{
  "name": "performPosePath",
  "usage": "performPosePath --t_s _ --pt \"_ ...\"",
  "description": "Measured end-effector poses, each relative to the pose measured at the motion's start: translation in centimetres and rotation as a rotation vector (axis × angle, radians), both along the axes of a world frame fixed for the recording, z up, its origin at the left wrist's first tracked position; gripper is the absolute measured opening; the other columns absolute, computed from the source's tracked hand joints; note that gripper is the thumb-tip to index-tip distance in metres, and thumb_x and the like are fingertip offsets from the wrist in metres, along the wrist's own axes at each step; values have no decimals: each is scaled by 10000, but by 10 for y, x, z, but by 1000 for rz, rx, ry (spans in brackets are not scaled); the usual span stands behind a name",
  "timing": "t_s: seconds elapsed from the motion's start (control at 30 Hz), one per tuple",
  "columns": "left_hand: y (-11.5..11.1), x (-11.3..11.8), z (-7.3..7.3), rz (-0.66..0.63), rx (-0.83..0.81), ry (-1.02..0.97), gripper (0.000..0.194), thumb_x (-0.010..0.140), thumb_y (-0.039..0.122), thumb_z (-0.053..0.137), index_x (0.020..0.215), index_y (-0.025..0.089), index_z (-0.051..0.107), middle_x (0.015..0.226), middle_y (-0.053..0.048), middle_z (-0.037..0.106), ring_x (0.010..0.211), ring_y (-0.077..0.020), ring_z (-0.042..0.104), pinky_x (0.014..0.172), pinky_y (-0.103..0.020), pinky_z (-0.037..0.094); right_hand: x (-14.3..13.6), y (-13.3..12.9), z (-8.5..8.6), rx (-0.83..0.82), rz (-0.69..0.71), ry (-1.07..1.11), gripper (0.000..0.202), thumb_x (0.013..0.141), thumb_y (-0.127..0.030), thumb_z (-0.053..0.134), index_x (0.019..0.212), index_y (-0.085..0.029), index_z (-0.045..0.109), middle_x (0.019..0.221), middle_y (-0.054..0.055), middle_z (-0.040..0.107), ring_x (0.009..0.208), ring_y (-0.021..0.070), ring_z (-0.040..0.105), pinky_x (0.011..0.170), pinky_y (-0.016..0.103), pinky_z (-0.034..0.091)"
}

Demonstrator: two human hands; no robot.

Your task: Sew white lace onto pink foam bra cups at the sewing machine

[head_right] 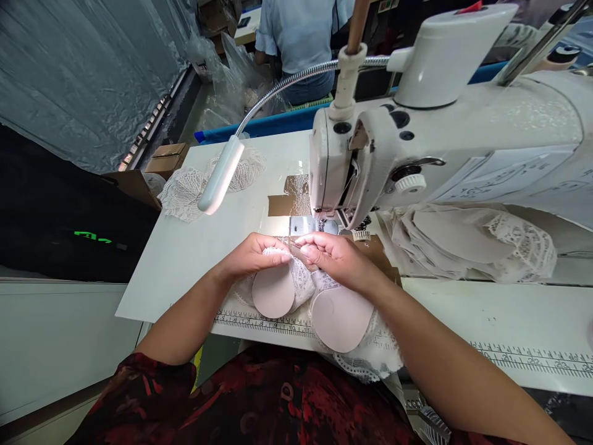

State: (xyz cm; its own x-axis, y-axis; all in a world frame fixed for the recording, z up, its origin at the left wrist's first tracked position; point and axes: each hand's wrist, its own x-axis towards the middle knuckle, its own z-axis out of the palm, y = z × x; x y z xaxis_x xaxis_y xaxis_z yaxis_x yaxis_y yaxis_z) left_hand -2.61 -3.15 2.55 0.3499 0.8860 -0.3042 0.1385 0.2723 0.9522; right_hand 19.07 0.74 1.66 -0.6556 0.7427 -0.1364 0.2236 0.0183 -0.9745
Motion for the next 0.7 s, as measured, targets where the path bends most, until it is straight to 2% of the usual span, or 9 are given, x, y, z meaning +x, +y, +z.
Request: performPosePath --t_s 0.23,0.4,0.53,0.6,0.7 --pt "0 2 -7 57 -53 -46 303 678 387 783 746 104 696 680 -13 608 654 -106 515 616 -227 386 -7 -5 11 3 40 -7 292 796 -432 616 939 -178 620 686 -6 556 602 124 504 549 272 429" --pt "1 3 -9 53 -43 -11 312 655 387 794 680 103 665 615 18 532 613 -86 457 569 -214 340 -11 -9 11 84 10 5 246 802 -420 613 880 -188 637 759 23 608 664 147 551 587 293 462" --pt "1 3 -7 41 -32 30 307 656 389 787 680 106 670 620 15 534 604 -88 451 550 -214 337 -10 -8 8 154 -1 -37 216 815 -402 600 789 -193 649 769 29 619 708 165 573 634 316 475" --pt "1 4 -6 29 -19 46 311 662 398 780 682 108 668 634 10 546 608 -89 458 549 -212 342 -10 -7 5 124 -10 -26 213 813 -398 602 792 -189 643 775 32 628 715 166 581 650 324 484" --pt "1 6 -7 26 24 63 330 669 410 776 660 109 640 627 20 533 610 -83 456 553 -202 343 -11 -7 0 -10 -40 51 264 772 -416 651 894 -185 618 800 36 644 739 173 608 683 339 511"
